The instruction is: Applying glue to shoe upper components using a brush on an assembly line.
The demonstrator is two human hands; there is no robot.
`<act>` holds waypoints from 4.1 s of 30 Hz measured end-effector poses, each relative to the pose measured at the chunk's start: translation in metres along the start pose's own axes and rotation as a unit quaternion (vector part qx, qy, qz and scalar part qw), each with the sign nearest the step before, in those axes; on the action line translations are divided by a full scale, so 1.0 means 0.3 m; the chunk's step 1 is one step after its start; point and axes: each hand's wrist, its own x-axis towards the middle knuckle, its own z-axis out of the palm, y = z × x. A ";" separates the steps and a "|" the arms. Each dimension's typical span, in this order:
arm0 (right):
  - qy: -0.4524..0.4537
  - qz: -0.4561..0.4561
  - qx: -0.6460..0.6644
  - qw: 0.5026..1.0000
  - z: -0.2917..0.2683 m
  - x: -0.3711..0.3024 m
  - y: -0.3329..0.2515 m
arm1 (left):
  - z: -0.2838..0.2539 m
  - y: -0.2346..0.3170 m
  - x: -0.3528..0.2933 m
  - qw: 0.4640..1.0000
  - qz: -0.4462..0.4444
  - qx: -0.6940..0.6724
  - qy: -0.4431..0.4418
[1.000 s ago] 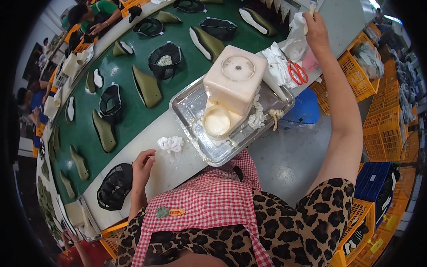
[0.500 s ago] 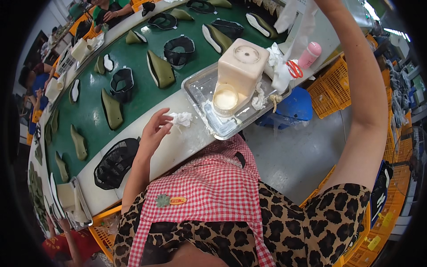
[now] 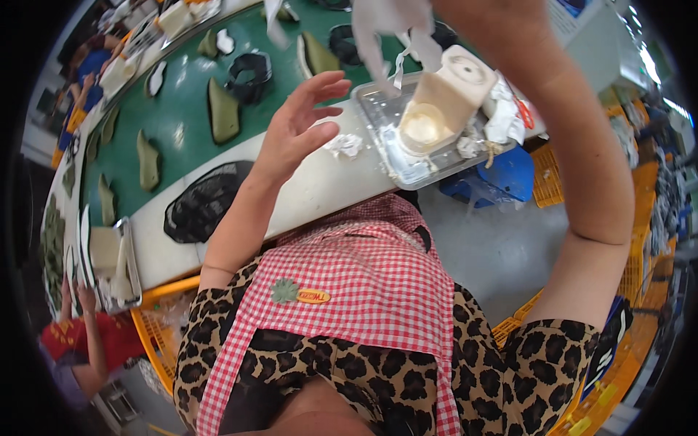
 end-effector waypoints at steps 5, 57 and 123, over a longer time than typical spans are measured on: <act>0.019 0.096 0.157 0.983 0.218 -0.134 -0.158 | -0.023 -0.061 -0.107 0.994 0.010 0.051 0.092; -0.038 0.361 0.248 0.898 0.532 -0.483 -0.337 | -0.177 -0.120 -0.313 0.825 0.030 0.521 0.215; -0.033 0.350 0.251 0.902 0.491 -0.567 -0.392 | -0.278 -0.148 -0.352 0.946 -0.130 -0.169 0.246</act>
